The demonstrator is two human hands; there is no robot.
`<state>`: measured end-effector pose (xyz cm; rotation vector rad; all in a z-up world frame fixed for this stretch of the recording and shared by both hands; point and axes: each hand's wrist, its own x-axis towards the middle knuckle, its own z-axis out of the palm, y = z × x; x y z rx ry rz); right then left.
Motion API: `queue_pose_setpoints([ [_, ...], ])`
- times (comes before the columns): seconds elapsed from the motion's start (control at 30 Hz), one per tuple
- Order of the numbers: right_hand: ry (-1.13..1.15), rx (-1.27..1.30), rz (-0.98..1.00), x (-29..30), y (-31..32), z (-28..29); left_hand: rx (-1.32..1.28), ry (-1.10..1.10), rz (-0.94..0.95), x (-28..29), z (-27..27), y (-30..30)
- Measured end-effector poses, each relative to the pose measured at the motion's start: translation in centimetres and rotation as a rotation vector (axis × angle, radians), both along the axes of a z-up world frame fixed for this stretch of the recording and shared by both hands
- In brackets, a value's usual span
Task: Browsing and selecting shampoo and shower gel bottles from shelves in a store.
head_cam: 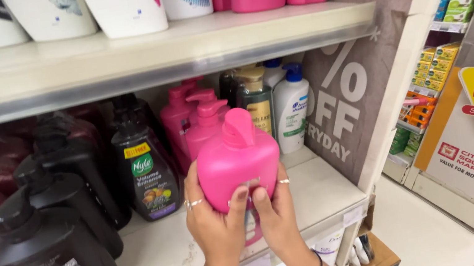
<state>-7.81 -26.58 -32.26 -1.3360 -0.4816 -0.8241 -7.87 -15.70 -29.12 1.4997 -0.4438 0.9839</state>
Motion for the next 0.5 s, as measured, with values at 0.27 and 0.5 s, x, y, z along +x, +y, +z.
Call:
queue_pose_setpoints([
  [0.27, -0.171, -0.031, -0.090, -5.0, -0.4, 8.6, -0.113, -0.209, -0.137, -4.7, 8.2, -0.8],
  [0.5, -0.324, -0.067, -0.203, -4.9, -1.8, 19.7, 0.004, -0.358, -0.079, -4.7, 19.0, -1.6],
])
